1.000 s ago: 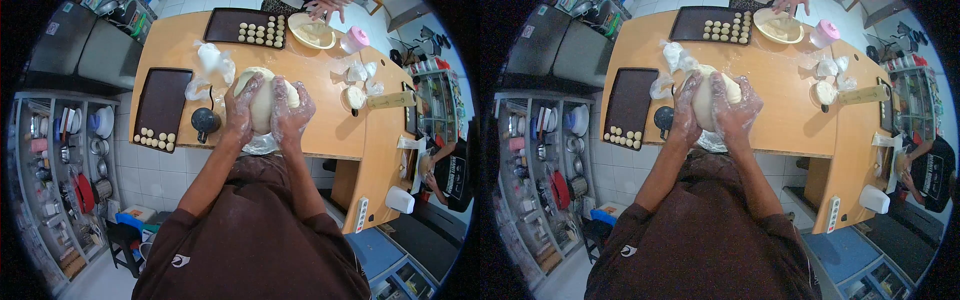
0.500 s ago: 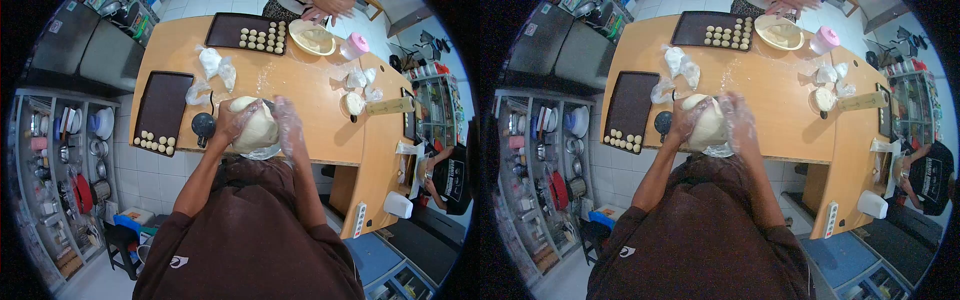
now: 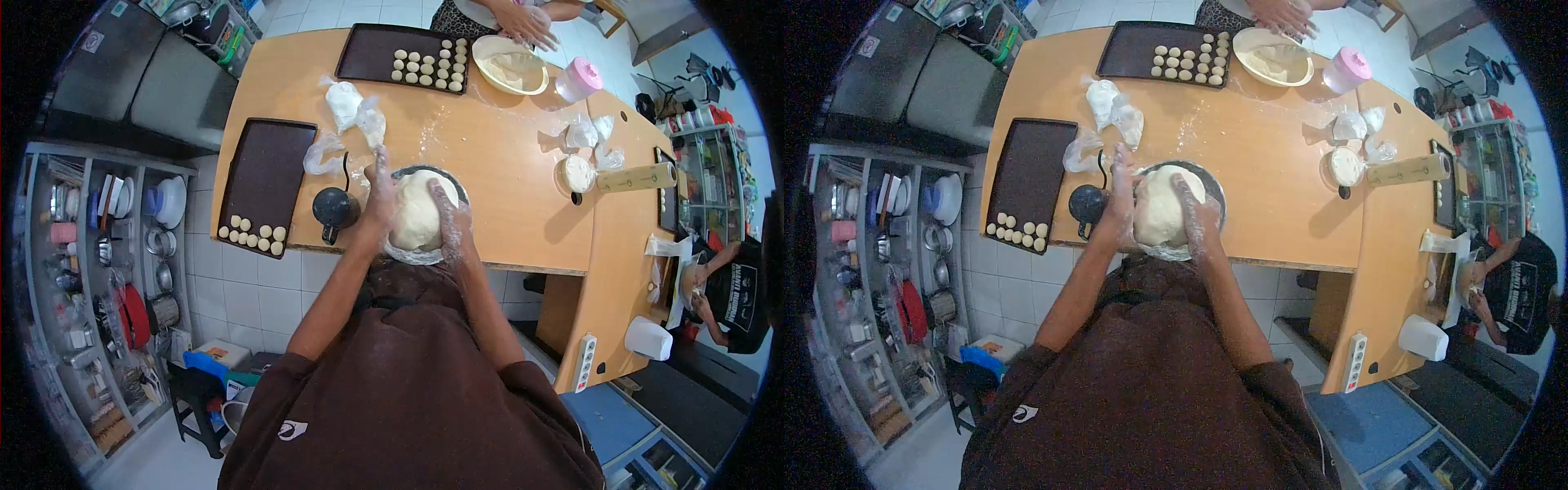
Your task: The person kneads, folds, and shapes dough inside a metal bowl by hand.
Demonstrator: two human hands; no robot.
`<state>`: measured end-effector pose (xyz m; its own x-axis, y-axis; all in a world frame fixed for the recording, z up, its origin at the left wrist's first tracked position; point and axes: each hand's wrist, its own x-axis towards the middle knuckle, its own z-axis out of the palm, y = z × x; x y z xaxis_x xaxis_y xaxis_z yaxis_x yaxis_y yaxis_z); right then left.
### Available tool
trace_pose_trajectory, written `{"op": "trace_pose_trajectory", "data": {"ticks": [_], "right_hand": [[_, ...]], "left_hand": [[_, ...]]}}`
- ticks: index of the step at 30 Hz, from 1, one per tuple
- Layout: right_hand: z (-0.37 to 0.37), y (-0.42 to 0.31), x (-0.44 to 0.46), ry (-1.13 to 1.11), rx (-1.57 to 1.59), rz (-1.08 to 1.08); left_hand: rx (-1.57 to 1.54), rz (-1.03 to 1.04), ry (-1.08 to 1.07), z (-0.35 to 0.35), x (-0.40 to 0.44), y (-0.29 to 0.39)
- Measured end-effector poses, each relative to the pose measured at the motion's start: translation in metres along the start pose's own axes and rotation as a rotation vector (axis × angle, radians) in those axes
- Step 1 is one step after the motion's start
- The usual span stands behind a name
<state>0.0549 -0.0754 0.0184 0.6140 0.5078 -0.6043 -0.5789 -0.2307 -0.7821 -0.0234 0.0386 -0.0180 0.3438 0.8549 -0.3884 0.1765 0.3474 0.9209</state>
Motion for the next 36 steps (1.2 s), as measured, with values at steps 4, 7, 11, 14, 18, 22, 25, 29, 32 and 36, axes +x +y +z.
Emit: {"op": "trace_pose_trajectory", "data": {"ticks": [4,7,11,14,18,22,25,29,32,36], "right_hand": [[-0.014,0.013,0.018,0.078,0.200,0.010],[-0.020,0.012,0.023,0.093,0.064,-0.053],[-0.014,0.021,0.020,0.004,0.075,-0.151],[-0.004,0.018,0.004,-0.196,0.422,0.031],[-0.005,0.017,0.008,-0.321,0.541,0.216],[-0.011,0.001,0.016,-0.029,-0.417,-0.118],[-0.015,-0.007,0.001,0.122,-0.696,-0.525],[-0.011,-0.029,-0.008,0.070,-0.517,-0.464],[-0.013,-0.016,0.001,-0.175,-0.663,-0.383],[-0.016,-0.006,0.010,-0.242,-0.360,-0.165]], "left_hand": [[0.144,0.238,-0.162,-0.017,-0.036,0.024],[-0.141,-0.019,-0.169,-0.004,-0.057,0.021],[-0.204,-0.053,-0.159,0.002,-0.061,0.021],[-0.205,-0.160,-0.195,0.001,-0.063,0.038],[-0.157,-0.159,-0.202,-0.003,-0.050,0.034],[-0.355,-0.205,-0.234,-0.008,-0.029,0.014],[-0.274,-0.173,-0.327,-0.021,-0.026,0.018],[-0.038,-0.103,-0.451,-0.036,-0.015,0.014],[0.256,-0.065,-0.470,-0.037,-0.011,0.014],[0.138,-0.048,-0.157,-0.023,-0.012,-0.016]]}}
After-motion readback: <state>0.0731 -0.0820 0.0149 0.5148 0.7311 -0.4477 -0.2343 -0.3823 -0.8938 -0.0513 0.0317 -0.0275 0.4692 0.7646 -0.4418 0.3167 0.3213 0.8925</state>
